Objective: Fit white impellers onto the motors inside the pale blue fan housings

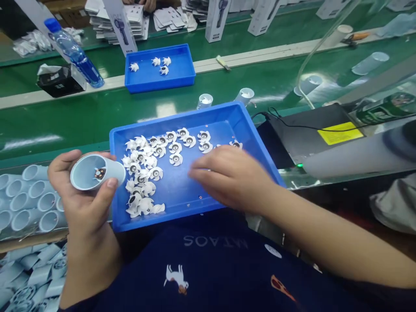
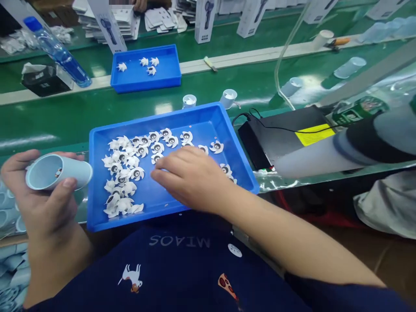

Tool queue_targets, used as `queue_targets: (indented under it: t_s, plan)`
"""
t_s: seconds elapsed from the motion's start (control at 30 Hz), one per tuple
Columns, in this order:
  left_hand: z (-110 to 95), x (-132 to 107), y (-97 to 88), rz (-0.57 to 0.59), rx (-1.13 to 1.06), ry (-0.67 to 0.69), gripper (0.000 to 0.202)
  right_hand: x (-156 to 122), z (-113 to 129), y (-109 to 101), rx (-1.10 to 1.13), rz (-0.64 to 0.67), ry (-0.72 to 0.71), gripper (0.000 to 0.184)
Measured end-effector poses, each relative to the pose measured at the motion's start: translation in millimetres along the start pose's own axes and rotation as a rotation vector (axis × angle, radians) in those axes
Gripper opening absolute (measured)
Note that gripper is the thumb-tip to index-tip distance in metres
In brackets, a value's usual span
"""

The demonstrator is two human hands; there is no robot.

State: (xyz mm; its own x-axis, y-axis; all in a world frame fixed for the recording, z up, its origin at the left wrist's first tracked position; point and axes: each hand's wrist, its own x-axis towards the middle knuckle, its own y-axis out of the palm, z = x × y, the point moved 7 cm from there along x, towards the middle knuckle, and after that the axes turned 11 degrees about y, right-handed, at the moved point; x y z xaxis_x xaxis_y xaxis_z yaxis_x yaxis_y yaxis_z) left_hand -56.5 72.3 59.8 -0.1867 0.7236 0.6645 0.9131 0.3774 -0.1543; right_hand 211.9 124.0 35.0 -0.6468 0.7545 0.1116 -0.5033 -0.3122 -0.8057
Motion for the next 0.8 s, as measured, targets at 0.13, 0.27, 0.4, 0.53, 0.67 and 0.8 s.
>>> queue_targets:
  t_s: [0.13,0.27,0.4,0.53,0.67,0.8]
  plan:
    - [-13,-5,-7.7,-0.098,-0.052,0.01,0.063,69,24,85,-0.338,0.339,-0.019,0.029]
    - [-20,-19,-16.2,-0.125,0.026,-0.069,0.064,99,25,129,-0.408,0.373,0.064,0.04]
    - [-18,-28,-36.9,-0.143,0.125,-0.089,0.063,80,7,125,-0.43,0.42,-0.055,0.027]
    - [-9,-23,-45.6,-0.175,0.094,-0.047,0.067,35,-5,100,-0.502,0.523,-0.502,0.032]
    - [-2,-13,-27.6,-0.136,0.004,-0.027,0.07,28,-13,86,-0.581,0.496,-0.345,0.032]
    - [1,-11,-6.9,-0.067,-0.019,-0.049,0.079,37,-17,95,-0.617,0.555,0.014,0.017]
